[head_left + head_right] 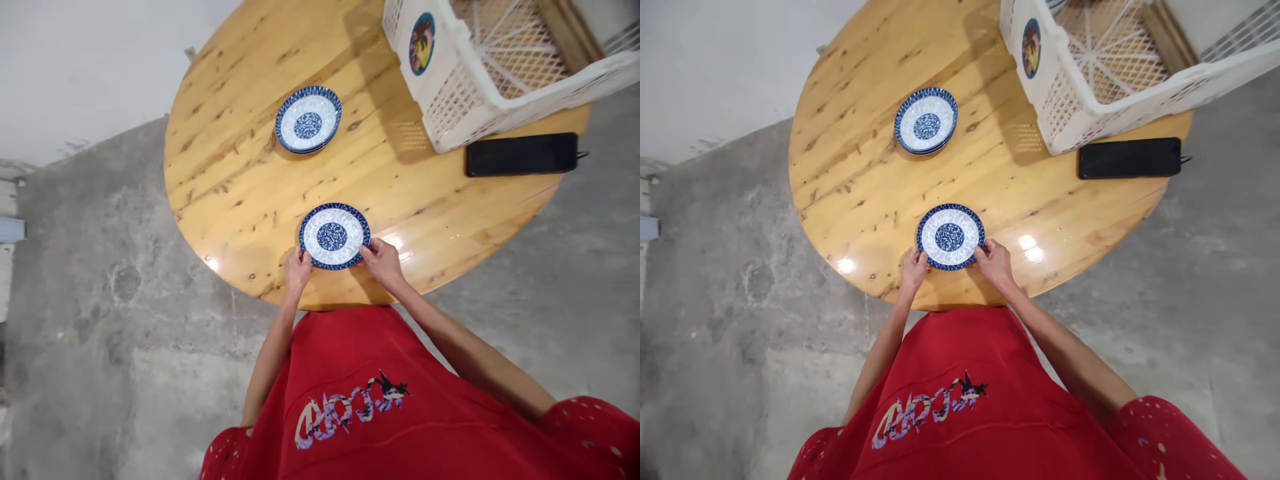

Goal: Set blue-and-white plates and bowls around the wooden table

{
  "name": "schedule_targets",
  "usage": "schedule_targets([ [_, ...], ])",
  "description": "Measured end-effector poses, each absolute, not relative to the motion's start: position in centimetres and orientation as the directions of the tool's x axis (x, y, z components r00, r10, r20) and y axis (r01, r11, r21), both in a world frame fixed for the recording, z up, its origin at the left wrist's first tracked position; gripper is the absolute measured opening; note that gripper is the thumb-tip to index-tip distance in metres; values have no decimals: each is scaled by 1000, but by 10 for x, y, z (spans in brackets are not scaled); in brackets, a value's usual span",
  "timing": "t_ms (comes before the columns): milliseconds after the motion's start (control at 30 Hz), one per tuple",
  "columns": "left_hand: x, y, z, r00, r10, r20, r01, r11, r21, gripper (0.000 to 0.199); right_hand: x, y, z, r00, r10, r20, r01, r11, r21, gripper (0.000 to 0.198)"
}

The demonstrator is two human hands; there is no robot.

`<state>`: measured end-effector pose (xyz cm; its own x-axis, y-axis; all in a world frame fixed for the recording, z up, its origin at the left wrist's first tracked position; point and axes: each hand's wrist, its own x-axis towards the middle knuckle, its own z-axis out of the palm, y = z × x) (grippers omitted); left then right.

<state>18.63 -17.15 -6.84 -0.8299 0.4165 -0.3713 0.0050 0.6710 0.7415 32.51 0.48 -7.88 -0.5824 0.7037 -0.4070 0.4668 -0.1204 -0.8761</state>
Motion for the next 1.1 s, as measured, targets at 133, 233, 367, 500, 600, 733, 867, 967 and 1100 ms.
schedule_targets([
  [133,190,-177,-61,-828,428,-361,-4,639,769,22,328,3,-71,-609,679,-409,457,-121,-881,36],
  [233,190,-181,-58,-830,419,-368,-56,595,802,26,333,9,-67,-630,639,-442,454,-159,-877,37],
  [367,168,-179,-52,-886,347,-308,-79,541,837,25,330,42,-69,-566,713,-414,474,-129,-871,40],
  [500,107,-150,-38,-932,302,-201,13,583,813,18,285,97,-68,-571,780,-257,486,69,-872,35],
  [600,48,-112,-29,-944,296,-146,74,621,781,11,224,137,-60,-618,775,-131,475,235,-848,27],
  [733,-24,-58,-24,-948,312,-63,157,631,760,3,138,175,-55,-655,754,-54,458,338,-822,23],
  [867,-72,-20,-29,-941,338,-12,220,638,737,10,79,196,-61,-624,778,-64,527,359,-771,20],
  [967,-93,-1,-37,-921,388,-23,260,659,706,20,61,201,-62,-597,797,-89,582,355,-731,17],
  [1100,-107,16,-51,-912,410,-30,267,645,716,31,58,198,-57,-596,801,-56,557,362,-747,25],
])
